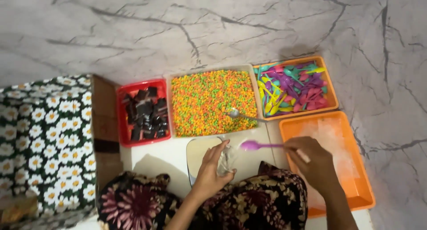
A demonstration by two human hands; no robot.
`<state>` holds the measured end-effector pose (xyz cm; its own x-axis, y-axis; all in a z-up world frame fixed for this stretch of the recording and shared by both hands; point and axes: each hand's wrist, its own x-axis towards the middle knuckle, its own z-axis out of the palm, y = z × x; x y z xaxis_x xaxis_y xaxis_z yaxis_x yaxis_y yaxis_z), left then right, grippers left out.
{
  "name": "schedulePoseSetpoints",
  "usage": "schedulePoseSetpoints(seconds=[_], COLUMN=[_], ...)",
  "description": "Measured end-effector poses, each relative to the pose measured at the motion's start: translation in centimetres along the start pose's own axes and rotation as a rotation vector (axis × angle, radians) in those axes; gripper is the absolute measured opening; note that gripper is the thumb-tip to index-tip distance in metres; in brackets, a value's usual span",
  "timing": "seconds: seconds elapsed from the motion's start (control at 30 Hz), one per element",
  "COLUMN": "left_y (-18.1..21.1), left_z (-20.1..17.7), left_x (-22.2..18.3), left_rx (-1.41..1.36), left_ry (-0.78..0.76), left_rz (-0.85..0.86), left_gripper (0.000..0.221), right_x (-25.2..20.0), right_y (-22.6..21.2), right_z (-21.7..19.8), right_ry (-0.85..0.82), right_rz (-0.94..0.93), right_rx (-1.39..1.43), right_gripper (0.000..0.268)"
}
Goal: Packaging small colorful items into plastic bags by scooping them from a container, weighing them on a digital scale, and sealing the bags.
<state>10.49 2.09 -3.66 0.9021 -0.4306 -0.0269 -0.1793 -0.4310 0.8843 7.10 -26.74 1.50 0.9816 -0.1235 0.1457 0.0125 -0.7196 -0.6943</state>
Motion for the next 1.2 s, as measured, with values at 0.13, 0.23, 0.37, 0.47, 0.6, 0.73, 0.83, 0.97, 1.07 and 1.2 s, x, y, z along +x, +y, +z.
schedulePoseSetpoints(seconds=[0.13,0.23,0.37,0.47,0.6,0.73,0.83,0.97,1.07,1.2], left_y=[1.5,2.4,3.2,2.0,-1.7,-1.6,-2.0,-0.6,-0.8,-3.2], left_z=[-1.4,-2.3,-2.6,-0.9,1.0,0.0,0.5,0.3,0.8,1.7], left_x=[-2.0,-3.5,-5.7,-6.9,-9.2,-9.4,-8.9,-8.0,-7.1,-5.8], left_rx=[-0.017,-0.018,-0.030,-0.023,0.024,-0.005,0.103,0.124,0.069,0.144], left_ry=[-0.056,-0.127,-0.174,-0.059,0.037,0.064,0.082,0.126,0.150,0.190], left_rz=[0.009,0.026,0.107,0.175,0.120,0.104,0.110,0.152,0.136,0.106], left_gripper=[0.085,0.093,0.103,0.089,0.096,0.099,0.118,0.106,0.095,0.089], right_x=[-0.5,-0.2,-0.3,-0.9,-2.2,-2.3,-2.4,-2.5,-2.2,-1.0], right_y=[-4.7,-7.3,-10.4,-13.3,-11.1,-11.4,-11.9,-10.7,-9.5,-6.9], right_z=[-0.7,-0.4,2.1,4.4,8.5,9.0,8.5,9.4,10.0,11.2], right_ry=[-0.057,-0.185,-0.311,-0.358,-0.504,-0.557,-0.428,-0.386,-0.378,-0.435], right_rz=[-0.382,-0.600,-0.806,-0.884,-0.862,-0.761,-0.780,-0.759,-0.698,-0.480], right_rx=[-0.235,-0.339,-0.380,-0.306,-0.409,-0.483,-0.312,-0.327,-0.324,-0.116], right_gripper=[0.018,0.022,0.018,0.017,0.021,0.015,0.025,0.055,0.052,0.051])
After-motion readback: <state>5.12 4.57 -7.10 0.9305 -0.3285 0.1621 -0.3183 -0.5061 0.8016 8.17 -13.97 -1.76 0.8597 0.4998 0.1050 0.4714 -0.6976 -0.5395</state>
